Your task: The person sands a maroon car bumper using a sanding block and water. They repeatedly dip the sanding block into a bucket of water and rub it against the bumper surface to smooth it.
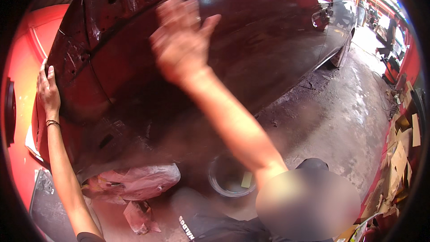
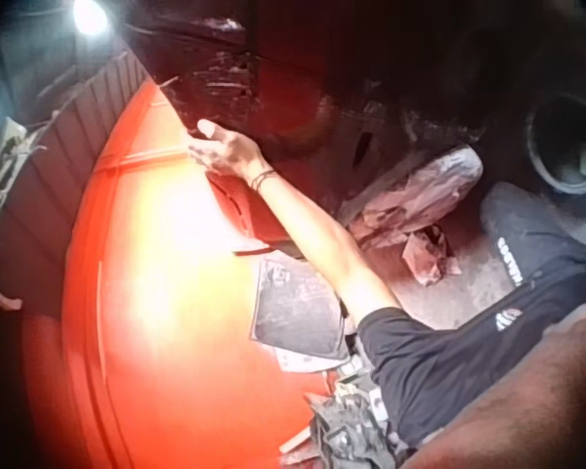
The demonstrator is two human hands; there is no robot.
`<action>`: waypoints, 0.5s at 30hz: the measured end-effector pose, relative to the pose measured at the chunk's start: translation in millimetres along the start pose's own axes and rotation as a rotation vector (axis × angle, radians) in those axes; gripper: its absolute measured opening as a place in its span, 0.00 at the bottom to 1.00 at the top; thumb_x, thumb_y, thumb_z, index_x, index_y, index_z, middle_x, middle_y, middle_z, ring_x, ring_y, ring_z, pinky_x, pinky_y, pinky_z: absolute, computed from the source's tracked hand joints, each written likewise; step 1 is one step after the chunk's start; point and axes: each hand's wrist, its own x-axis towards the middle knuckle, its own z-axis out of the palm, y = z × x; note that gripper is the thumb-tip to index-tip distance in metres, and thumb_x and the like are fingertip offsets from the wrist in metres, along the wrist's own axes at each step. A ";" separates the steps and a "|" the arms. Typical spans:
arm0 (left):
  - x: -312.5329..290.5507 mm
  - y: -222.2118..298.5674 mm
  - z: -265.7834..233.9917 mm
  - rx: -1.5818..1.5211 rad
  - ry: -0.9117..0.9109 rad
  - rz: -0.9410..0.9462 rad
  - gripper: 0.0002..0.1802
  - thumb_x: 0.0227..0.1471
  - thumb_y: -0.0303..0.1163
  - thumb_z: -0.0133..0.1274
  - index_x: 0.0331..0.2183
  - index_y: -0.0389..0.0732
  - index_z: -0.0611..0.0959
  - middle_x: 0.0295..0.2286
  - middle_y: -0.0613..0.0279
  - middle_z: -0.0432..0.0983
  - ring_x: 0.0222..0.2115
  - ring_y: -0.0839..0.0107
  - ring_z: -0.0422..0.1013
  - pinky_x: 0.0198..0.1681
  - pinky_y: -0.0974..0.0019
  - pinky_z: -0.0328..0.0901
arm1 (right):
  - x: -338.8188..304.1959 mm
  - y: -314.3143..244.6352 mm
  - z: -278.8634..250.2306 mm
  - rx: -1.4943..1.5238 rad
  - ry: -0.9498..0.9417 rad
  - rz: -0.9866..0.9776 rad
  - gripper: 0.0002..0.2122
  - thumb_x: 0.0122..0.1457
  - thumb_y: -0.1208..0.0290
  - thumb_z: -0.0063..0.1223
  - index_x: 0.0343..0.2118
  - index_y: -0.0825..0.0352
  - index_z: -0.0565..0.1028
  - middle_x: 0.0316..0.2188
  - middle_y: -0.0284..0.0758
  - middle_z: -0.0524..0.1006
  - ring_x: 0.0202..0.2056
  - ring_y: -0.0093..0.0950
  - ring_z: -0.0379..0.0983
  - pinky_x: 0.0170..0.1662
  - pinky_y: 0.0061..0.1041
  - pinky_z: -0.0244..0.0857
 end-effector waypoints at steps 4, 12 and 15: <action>-2.8 -0.3 4.4 -0.006 -0.008 0.022 0.31 0.72 0.52 0.43 0.65 0.43 0.74 0.62 0.51 0.72 0.64 0.51 0.66 0.68 0.52 0.58 | -32.1 -58.9 -13.3 0.256 -0.211 -0.226 0.29 0.66 0.50 0.54 0.69 0.51 0.69 0.74 0.29 0.60 0.77 0.38 0.45 0.72 0.70 0.24; 0.9 6.0 6.5 0.005 0.031 0.000 0.30 0.71 0.51 0.43 0.64 0.42 0.75 0.61 0.50 0.73 0.63 0.50 0.68 0.67 0.51 0.59 | 43.9 169.1 -8.3 0.008 -0.028 0.349 0.27 0.76 0.51 0.34 0.73 0.57 0.60 0.76 0.35 0.53 0.77 0.43 0.41 0.69 0.77 0.33; -1.0 2.4 -5.9 0.052 0.000 -0.006 0.31 0.71 0.52 0.42 0.64 0.42 0.74 0.61 0.48 0.73 0.63 0.50 0.68 0.67 0.51 0.58 | -5.1 -1.6 -14.0 -0.068 -0.131 -0.006 0.23 0.69 0.54 0.48 0.64 0.56 0.72 0.72 0.36 0.61 0.75 0.46 0.47 0.69 0.76 0.31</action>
